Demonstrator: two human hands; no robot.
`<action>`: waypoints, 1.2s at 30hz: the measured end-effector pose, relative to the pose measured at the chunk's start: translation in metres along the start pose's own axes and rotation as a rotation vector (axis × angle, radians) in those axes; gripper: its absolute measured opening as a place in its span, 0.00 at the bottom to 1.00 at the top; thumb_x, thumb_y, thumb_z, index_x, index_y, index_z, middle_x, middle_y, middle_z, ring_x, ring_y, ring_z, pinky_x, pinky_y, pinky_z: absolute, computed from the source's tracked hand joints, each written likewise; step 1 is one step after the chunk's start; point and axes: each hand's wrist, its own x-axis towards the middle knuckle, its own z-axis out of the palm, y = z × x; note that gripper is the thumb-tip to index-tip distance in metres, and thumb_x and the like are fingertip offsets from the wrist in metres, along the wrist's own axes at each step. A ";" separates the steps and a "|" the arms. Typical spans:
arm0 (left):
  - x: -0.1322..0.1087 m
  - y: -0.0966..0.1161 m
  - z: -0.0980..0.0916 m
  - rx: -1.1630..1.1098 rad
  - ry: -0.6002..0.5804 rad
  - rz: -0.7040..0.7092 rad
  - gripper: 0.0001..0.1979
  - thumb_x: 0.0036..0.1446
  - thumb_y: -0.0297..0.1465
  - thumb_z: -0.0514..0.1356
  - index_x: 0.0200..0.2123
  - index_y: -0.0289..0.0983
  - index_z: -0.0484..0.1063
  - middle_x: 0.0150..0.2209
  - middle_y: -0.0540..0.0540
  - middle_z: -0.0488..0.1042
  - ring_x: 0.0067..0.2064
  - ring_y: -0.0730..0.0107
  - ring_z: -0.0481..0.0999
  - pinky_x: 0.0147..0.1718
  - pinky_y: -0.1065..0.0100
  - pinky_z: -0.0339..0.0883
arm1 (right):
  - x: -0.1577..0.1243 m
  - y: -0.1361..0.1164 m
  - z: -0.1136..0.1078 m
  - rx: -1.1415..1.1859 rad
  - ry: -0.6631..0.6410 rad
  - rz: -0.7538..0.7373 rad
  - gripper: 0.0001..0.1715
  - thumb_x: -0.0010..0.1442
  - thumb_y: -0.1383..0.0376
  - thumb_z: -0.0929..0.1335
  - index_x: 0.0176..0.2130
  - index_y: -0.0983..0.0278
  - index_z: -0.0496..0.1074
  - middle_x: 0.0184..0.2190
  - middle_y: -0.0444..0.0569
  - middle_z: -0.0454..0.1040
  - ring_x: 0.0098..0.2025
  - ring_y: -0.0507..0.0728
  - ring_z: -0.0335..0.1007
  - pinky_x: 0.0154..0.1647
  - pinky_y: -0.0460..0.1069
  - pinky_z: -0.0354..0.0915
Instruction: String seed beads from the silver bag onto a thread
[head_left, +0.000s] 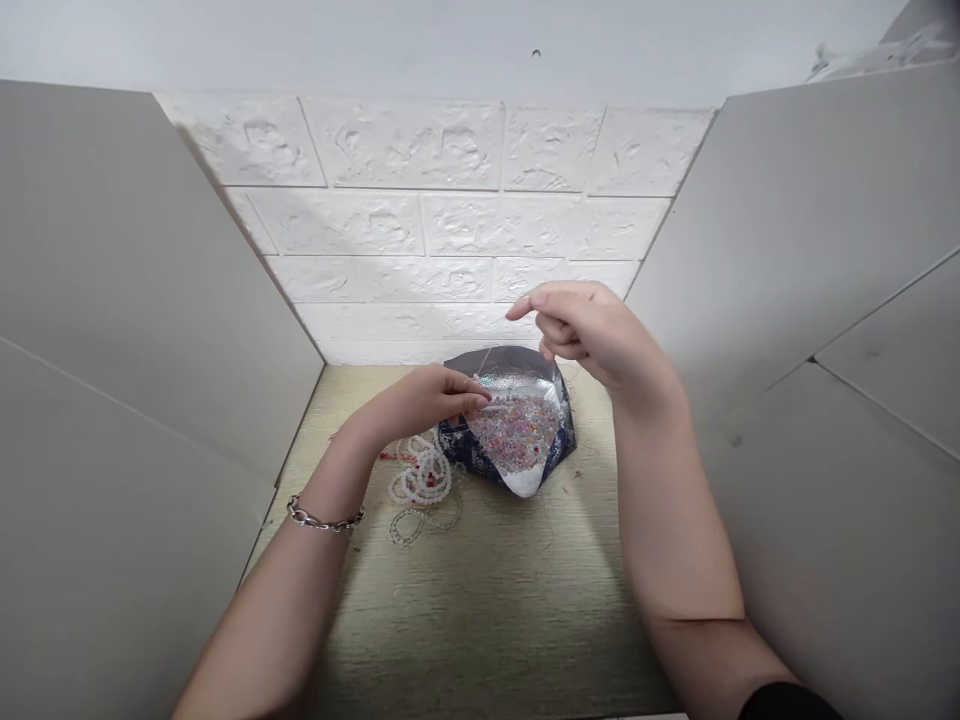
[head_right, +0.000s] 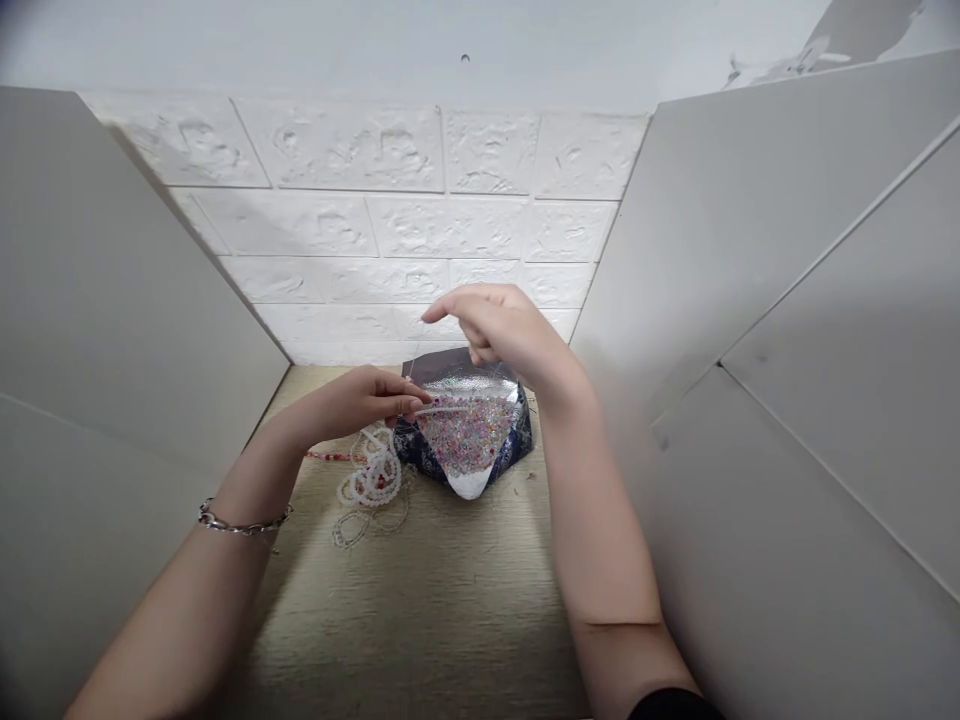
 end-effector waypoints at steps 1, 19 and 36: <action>-0.001 0.000 -0.002 0.005 0.002 0.002 0.18 0.50 0.42 0.54 0.39 0.38 0.75 0.35 0.46 0.75 0.35 0.69 0.70 0.35 0.69 0.62 | 0.000 0.000 -0.003 0.030 0.043 -0.010 0.11 0.52 0.62 0.61 0.29 0.66 0.69 0.13 0.35 0.42 0.14 0.44 0.37 0.20 0.44 0.53; -0.018 -0.026 -0.039 -0.413 0.378 -0.241 0.18 0.51 0.43 0.51 0.27 0.34 0.71 0.17 0.52 0.57 0.18 0.79 0.53 0.17 0.72 0.46 | 0.004 0.011 -0.038 0.198 0.494 -0.134 0.11 0.52 0.59 0.59 0.23 0.62 0.60 0.13 0.35 0.39 0.13 0.45 0.34 0.19 0.44 0.56; -0.012 -0.060 -0.042 0.466 -0.011 -0.667 0.17 0.46 0.38 0.51 0.30 0.33 0.74 0.33 0.41 0.75 0.32 0.63 0.72 0.26 0.69 0.60 | 0.008 0.013 -0.045 0.497 0.758 -0.293 0.06 0.53 0.64 0.57 0.26 0.61 0.58 0.15 0.36 0.41 0.14 0.45 0.36 0.19 0.43 0.53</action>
